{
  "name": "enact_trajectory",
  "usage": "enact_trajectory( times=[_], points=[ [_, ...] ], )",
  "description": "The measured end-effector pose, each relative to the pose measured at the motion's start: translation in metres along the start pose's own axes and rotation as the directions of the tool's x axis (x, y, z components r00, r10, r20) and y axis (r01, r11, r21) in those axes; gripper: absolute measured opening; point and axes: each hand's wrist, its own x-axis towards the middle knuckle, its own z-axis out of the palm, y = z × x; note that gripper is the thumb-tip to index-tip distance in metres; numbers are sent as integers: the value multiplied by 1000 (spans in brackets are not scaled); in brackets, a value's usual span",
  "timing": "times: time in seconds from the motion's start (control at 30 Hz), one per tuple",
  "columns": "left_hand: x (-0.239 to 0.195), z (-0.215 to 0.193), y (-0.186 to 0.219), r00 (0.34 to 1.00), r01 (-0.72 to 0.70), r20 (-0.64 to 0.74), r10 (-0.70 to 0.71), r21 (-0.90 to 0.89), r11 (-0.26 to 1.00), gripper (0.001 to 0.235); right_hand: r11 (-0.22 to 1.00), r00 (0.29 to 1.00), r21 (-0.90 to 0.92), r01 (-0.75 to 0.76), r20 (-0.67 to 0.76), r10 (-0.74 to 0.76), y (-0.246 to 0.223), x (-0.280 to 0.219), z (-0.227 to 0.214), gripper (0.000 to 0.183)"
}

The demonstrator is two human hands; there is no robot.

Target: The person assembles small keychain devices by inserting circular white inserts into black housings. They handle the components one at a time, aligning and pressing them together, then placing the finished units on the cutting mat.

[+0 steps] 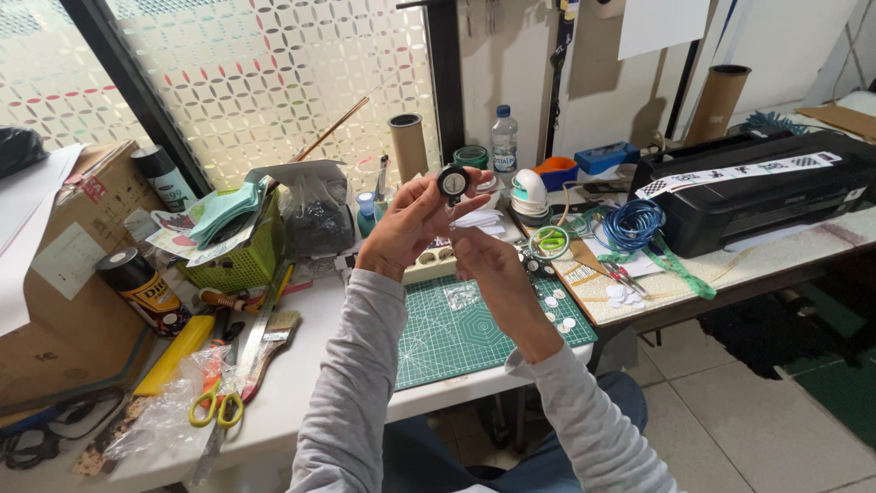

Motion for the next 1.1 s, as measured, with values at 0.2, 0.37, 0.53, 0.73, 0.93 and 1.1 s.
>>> enact_trajectory(
  times=[0.2,0.37,0.53,0.73,0.93,1.1],
  points=[
    [7,-1,-6,985,-171,7,171,-3,985,39,993,999,-119,5,42,0,13,-14,-2,27],
    [5,-7,5,974,-227,-39,225,-55,972,34,969,967,-240,-53,228,109,35,-57,3,24],
    [2,-6,4,977,-211,-36,210,-50,976,33,956,995,-290,-39,73,63,27,-42,-5,28],
    [-2,-4,-2,981,-193,-27,192,-46,980,35,982,996,-188,17,-88,-34,-7,-8,-14,32],
    [-5,-4,-11,986,-169,-21,168,-60,984,35,960,961,-270,79,-236,-145,-30,-5,-11,33],
    [-35,-9,-52,987,-27,-162,24,-18,999,39,849,912,-404,339,-80,-402,-39,-6,-9,38]
  ],
)
